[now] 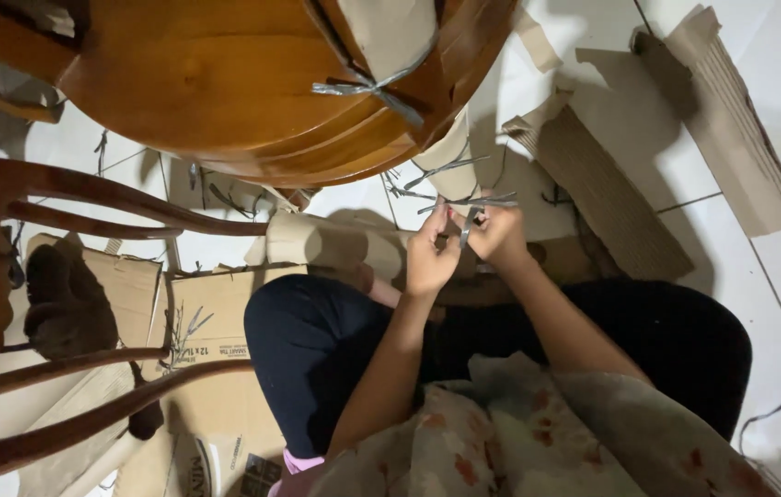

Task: Wrapping cardboard around the legs of a wooden chair and tying it with string for protection during transport.

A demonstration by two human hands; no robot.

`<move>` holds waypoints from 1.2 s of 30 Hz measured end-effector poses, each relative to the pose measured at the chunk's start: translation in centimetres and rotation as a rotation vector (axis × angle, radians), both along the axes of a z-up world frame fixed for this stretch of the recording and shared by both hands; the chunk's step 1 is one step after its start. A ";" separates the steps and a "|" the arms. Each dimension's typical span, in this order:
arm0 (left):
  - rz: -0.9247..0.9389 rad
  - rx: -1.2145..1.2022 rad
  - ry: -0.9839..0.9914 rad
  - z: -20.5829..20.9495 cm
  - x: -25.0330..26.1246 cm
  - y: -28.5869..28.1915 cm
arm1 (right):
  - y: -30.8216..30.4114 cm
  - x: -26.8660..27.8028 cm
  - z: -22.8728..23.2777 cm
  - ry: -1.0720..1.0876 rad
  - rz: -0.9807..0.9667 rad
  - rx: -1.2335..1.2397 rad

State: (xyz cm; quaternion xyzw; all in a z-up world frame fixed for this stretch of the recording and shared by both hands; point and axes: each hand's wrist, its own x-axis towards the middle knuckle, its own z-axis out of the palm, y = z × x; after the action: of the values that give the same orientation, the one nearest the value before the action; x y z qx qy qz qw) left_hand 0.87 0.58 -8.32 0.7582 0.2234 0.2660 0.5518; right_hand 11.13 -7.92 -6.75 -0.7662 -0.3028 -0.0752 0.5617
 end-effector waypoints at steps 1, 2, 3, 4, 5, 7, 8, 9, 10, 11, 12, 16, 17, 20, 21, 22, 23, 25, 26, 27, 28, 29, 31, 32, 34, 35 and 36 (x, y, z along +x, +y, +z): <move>0.000 0.003 0.001 0.0 0.3 0.3 | 0.4 0.3 -0.6 0.001 0.000 0.003; 0.013 0.040 0.019 0.0 0.6 0.7 | 0.9 0.6 -1.3 0.019 0.001 0.006; 0.029 0.075 0.040 -0.1 0.8 0.9 | 1.2 0.7 -2.0 0.038 0.005 0.007; 0.033 0.075 0.043 -0.5 0.8 1.6 | 1.7 0.9 -3.1 0.041 0.009 0.007; 0.039 0.085 0.059 -1.0 0.8 2.3 | 2.3 1.1 -4.2 0.024 0.001 -0.048; 0.053 0.094 0.080 -2.1 0.7 3.7 | 3.6 1.2 -4.0 0.009 0.000 -0.103; 0.079 0.094 0.110 -2.7 0.6 4.3 | 4.2 1.0 -2.9 0.046 0.000 -0.113; 0.108 0.092 0.140 -3.5 0.4 4.8 | 4.8 0.8 -1.8 0.083 0.002 -0.125; 0.117 0.092 0.144 -2.5 0.6 5.1 | 4.9 0.4 -0.4 0.086 0.011 -0.125; 0.136 0.110 0.163 -1.5 0.7 5.3 | 5.1 0.0 1.1 0.073 0.034 -0.116; 0.154 0.127 0.181 -0.5 0.7 5.5 | 5.3 -0.5 2.6 0.059 0.056 -0.106; 0.152 0.177 0.205 -2.2 0.3 6.8 | 6.1 -0.1 -0.4 0.113 0.070 -0.163; 0.117 0.207 0.249 -2.4 0.2 7.0 | 6.0 0.0 0.2 0.107 0.096 -0.207; 0.018 0.258 0.341 0.2 -0.4 8.0 | 4.6 1.0 2.0 0.073 0.215 -0.315; -0.048 0.277 0.389 1.7 -0.7 8.5 | 4.1 1.4 2.7 0.046 0.305 -0.382; -0.044 0.284 0.390 2.5 -1.5 8.9 | 3.2 1.7 4.1 0.045 0.307 -0.375; -0.111 0.240 0.461 3.3 -2.1 9.3 | 2.2 2.1 5.6 0.250 0.328 -0.492; -0.181 0.197 0.530 4.2 -3.6 9.9 | -0.2 2.7 7.9 0.456 0.341 -0.605; -0.224 0.144 0.598 4.2 -4.4 10.1 | -1.6 2.8 8.9 0.344 0.432 -0.498; -0.270 0.085 0.662 4.2 -5.2 10.0 | -3.3 3.0 9.9 0.229 0.516 -0.397; -0.277 0.081 0.658 5.0 -5.4 9.4 | -4.1 3.5 10.1 0.228 0.509 -0.403; -0.317 0.061 0.615 5.7 -5.5 8.7 | -4.9 3.9 10.4 0.301 0.525 -0.405; -0.365 0.039 0.566 5.5 -5.5 7.5 | -6.8 4.3 9.6 0.371 0.531 -0.412; -0.378 -0.024 0.507 4.7 -5.2 7.0 | -7.9 4.2 8.7 0.443 0.436 -0.408; -0.402 -0.087 0.445 3.0 -4.4 6.3 | -9.4 4.3 7.9 0.512 0.328 -0.403; -0.409 -0.013 0.398 2.2 -4.1 6.2 | -9.8 4.3 8.0 0.544 0.284 -0.382; -0.415 0.061 0.350 1.3 -3.7 6.0 | -10.1 4.2 8.2 0.575 0.240 -0.360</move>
State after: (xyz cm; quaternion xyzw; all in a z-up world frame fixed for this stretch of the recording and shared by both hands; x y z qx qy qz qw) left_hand -2.87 6.58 -6.98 0.8384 0.1469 0.0189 0.5245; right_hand 15.37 -18.02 1.40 -0.8018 -0.2284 0.2646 0.4846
